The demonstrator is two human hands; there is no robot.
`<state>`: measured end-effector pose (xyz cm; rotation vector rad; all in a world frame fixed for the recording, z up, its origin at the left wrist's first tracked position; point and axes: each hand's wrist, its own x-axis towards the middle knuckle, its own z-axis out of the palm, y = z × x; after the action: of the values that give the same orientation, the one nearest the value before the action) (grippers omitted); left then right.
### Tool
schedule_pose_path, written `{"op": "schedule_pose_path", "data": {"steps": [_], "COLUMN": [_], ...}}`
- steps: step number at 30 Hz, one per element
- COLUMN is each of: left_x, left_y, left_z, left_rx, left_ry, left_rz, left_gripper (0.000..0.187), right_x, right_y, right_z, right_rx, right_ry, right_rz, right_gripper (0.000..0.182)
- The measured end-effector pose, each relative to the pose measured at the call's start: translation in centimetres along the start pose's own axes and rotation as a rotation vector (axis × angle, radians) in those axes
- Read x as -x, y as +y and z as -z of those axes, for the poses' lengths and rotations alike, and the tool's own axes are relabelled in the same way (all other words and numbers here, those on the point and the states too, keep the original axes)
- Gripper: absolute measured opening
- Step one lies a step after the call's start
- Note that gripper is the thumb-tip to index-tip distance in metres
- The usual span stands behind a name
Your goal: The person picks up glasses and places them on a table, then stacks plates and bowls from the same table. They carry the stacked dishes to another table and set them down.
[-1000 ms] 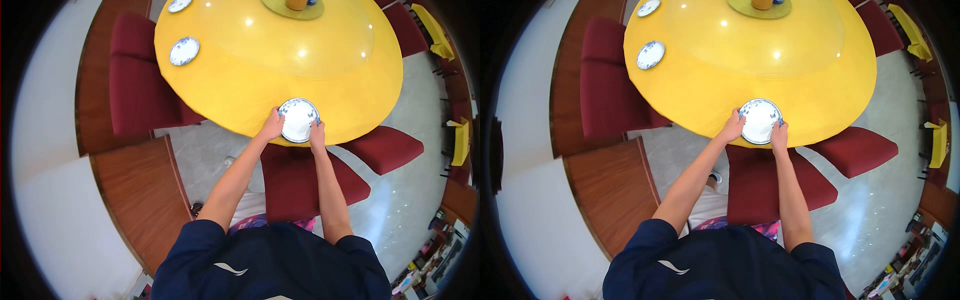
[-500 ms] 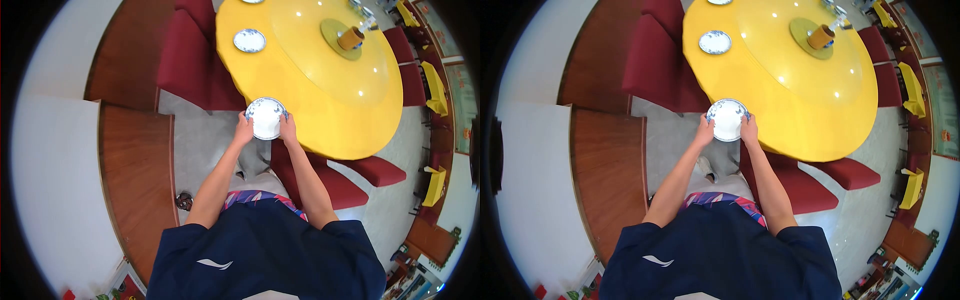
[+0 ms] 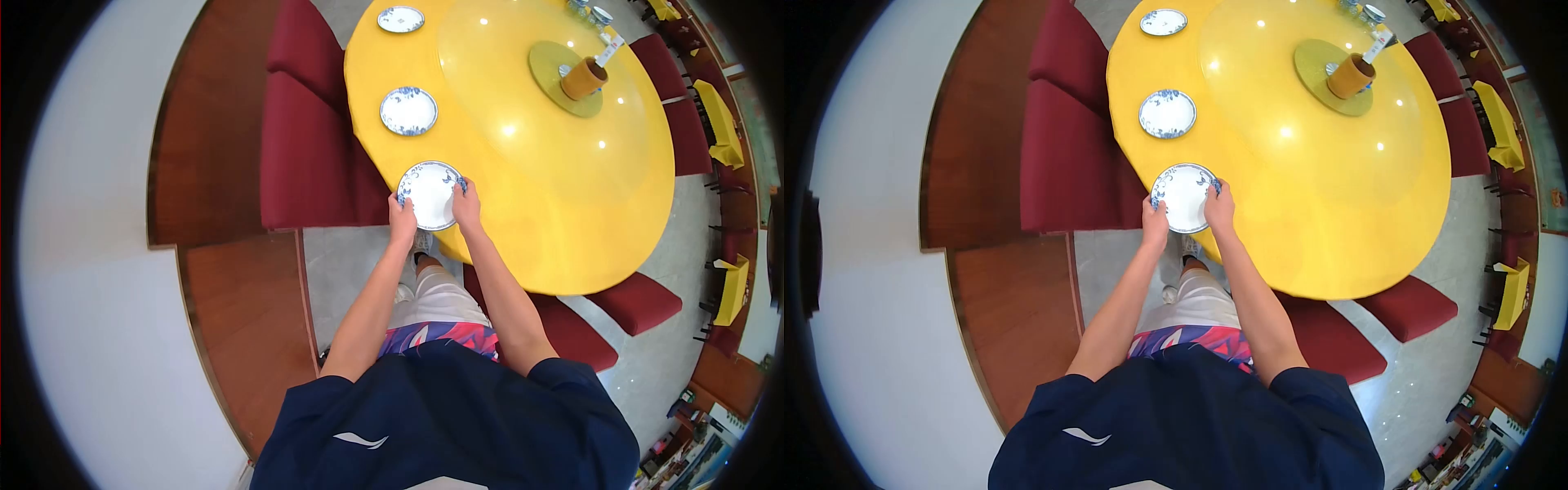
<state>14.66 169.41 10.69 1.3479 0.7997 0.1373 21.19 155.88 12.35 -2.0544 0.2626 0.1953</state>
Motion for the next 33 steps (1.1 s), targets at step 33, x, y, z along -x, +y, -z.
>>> {"op": "schedule_pose_path", "data": {"steps": [33], "left_x": [-25.1], "left_y": [8.0], "left_z": [-4.0], "left_rx": [-0.436], "left_ry": [0.063], "left_rz": [0.021], "left_gripper": [0.035], "right_x": [-20.5], "right_y": [-7.0], "right_z": [-14.6], "right_rx": [0.220], "right_ry": [0.286], "right_rz": [-0.022], "right_gripper": [0.033]}}
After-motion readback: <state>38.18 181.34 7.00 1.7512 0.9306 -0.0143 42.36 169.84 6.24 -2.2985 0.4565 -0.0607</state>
